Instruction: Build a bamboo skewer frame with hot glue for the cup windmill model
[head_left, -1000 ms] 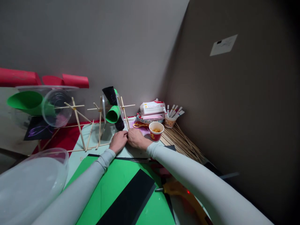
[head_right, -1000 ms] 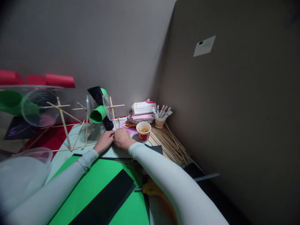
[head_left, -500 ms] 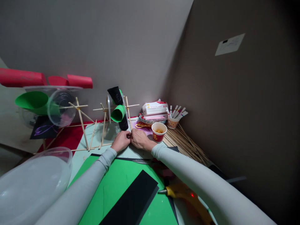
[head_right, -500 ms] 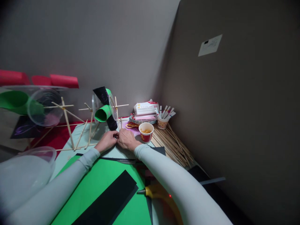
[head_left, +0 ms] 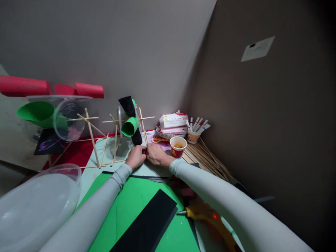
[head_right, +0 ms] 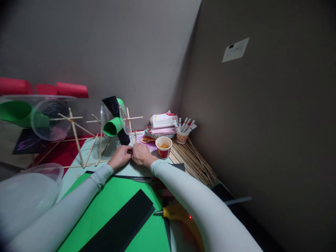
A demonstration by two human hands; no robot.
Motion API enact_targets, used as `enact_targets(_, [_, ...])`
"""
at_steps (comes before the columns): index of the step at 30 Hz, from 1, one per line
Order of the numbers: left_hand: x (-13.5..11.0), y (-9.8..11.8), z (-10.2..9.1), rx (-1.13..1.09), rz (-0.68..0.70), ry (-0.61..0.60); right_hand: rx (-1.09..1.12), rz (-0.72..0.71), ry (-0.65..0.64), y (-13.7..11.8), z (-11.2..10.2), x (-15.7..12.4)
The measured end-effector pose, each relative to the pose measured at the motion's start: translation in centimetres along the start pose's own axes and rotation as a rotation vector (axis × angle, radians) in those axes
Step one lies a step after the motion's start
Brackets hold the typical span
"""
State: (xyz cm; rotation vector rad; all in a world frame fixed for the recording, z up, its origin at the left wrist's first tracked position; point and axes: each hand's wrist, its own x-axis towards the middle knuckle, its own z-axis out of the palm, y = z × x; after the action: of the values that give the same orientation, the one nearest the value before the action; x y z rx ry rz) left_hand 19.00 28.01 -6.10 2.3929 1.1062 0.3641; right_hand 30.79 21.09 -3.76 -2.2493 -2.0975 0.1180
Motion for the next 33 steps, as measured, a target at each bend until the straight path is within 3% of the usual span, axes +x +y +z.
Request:
enact_targets(14, [0.0,0.2,0.0,0.04,-0.018,-0.025,0.057,0.017,-0.005,0.2,0.3,-0.2])
enact_targets(23, [-0.1,1.0,0.0,0.13,-0.045,-0.037,0.192,0.059,-0.088,0.5,-0.5,0.9])
enact_targets(33, [-0.8,1.2,-0.4,0.164,0.013,-0.005,0.291,0.092,0.031,1.0,-1.5,0.2])
